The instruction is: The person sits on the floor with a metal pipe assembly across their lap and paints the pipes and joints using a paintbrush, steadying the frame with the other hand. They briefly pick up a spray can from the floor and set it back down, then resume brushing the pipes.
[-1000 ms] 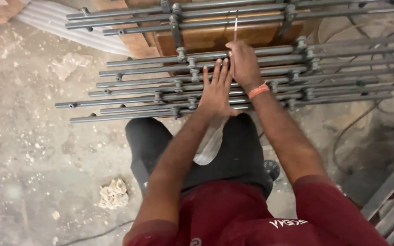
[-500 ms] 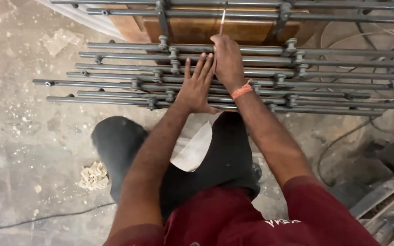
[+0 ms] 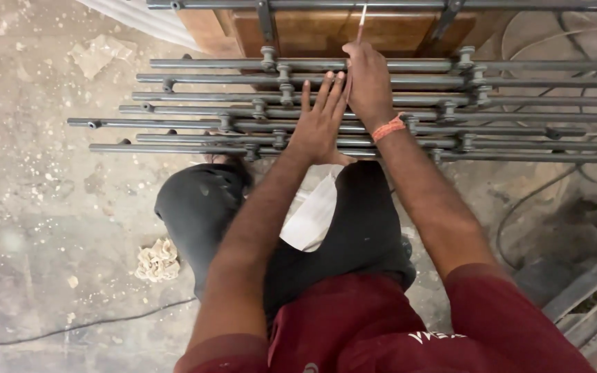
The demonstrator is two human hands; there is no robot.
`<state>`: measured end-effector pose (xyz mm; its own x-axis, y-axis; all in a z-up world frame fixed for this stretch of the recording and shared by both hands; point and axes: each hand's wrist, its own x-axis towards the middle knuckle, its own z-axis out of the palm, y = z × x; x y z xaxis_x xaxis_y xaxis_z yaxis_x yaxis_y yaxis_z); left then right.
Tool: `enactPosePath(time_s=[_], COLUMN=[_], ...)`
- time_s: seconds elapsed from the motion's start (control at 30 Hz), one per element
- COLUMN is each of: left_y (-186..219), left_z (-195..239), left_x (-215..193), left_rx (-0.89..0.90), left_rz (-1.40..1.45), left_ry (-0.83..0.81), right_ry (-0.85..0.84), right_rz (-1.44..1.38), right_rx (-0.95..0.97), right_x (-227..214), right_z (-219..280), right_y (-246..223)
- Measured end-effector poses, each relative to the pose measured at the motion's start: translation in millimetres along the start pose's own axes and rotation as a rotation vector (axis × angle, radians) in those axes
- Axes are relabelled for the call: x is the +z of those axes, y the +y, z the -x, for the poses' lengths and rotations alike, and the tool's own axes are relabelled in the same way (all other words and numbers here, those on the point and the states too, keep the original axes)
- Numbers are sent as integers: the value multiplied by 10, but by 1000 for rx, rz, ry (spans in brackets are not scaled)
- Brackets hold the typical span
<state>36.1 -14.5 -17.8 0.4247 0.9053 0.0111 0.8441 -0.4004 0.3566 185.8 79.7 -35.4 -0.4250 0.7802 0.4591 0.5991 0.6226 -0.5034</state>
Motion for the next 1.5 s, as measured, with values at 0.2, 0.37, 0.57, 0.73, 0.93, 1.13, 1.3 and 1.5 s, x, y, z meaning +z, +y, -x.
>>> enactPosePath(time_s=[0.2,0.37,0.57,0.73,0.93,1.13,1.3,1.5], left_y=[26,54,72,57,-11,-356,-429,-297], left_z=[62,40,7,4,-98,-317,-608,-716], left_x=[-19,30,47,70,7,296,486,388], left_rx=[-45,-37,-27,-38,-35,-157,-173,-298], left_rz=[0,-62,-102,-7,100,210,202,56], left_ry=[-21,-4,-86,-65,-17,169,417,336], right_ry=[-14,5,57,26,25,-8,8,92], right_rz=[-19,-10,-50,-8,-12,42,34,-12], right_rx=[-3,-48,-37,-29,3,-29,32,109], right_x=[46,32,27,66,19,68,140,69], right_z=[58,85,93,128,18,4,9,6], right_y=[-3,44,72,133,97,100,175,135])
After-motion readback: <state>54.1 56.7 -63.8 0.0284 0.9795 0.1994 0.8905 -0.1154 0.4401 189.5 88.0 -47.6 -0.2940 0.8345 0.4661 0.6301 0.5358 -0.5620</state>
